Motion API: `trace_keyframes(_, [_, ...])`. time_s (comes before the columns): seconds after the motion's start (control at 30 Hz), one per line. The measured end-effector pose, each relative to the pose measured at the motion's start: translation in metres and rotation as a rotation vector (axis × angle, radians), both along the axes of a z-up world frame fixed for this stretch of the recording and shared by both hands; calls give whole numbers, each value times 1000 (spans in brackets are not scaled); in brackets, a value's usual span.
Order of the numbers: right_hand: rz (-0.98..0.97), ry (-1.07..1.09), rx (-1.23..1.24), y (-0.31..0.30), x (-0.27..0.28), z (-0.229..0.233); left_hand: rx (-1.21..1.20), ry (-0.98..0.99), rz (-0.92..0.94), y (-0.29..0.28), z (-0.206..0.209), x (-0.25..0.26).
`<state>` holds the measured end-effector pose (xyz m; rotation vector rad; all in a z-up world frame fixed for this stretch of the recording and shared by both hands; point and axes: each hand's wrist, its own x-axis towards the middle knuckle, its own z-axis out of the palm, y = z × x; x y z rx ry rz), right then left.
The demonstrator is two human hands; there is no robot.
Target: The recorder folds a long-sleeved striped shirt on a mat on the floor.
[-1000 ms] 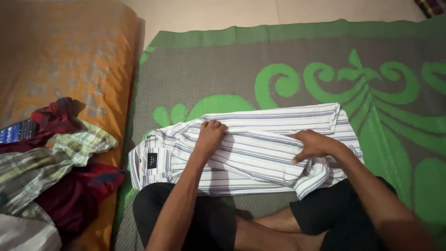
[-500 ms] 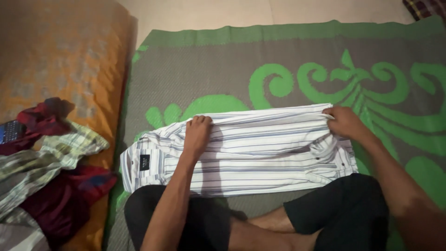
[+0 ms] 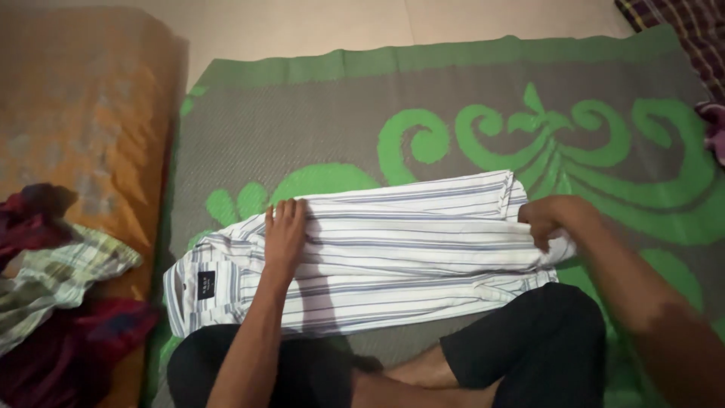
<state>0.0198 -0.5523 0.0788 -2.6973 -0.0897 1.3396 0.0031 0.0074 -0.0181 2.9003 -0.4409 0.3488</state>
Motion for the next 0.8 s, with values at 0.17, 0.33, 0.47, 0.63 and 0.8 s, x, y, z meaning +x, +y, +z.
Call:
trace_keyframes(0.17, [27,-78,-310,27,5,11,69,39,85,7,-5,-6])
trace_keyframes(0.33, [4,-523,-254,40,8,18,17,156,196,13,-11,-1])
trace_keyframes(0.47, [-21,-866,-111,32,0,10,17,75,197,12,-8,1])
trace_keyframes(0.63, [-224,-765,177,16,-18,-24,-134,95,36,-14,53,-2])
trace_keyframes(0.8, [-4,-497,-74,79,-66,1,-154,117,-95,-26,25,-9])
